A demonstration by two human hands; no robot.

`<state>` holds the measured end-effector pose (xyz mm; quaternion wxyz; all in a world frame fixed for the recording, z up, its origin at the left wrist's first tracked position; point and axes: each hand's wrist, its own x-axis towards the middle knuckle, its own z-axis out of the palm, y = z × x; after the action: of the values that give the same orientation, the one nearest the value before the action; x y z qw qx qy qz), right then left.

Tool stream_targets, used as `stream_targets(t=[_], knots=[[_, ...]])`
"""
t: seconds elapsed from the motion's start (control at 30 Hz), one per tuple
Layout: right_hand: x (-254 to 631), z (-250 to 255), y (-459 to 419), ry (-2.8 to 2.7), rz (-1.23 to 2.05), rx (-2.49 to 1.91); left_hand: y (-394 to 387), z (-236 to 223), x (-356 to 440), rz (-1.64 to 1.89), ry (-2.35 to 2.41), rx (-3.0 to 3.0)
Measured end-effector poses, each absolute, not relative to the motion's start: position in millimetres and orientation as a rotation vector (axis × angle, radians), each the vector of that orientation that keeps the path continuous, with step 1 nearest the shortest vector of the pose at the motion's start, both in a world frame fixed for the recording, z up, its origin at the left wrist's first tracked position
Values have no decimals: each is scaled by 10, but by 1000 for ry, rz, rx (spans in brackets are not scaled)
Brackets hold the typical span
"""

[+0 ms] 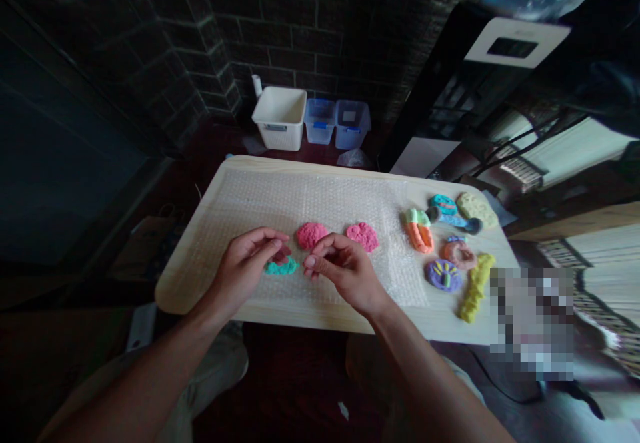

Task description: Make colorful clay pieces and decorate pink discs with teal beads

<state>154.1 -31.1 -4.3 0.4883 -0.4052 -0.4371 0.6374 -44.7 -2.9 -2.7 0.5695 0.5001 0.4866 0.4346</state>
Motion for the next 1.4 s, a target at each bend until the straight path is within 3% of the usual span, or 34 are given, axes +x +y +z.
stream_targets(t=[0.23, 0.77, 1.4], knots=[[1540, -92, -325, -1027, 1596, -1083, -25, -43, -451, 1020, 1140, 1169], [1539, -133, -330, -1159, 1311, -1206, -21, -61, -453, 1006, 1137, 1151], [1511, -136, -341, -1100, 1537, -1117, -16, -67, -451, 999, 1133, 1178]])
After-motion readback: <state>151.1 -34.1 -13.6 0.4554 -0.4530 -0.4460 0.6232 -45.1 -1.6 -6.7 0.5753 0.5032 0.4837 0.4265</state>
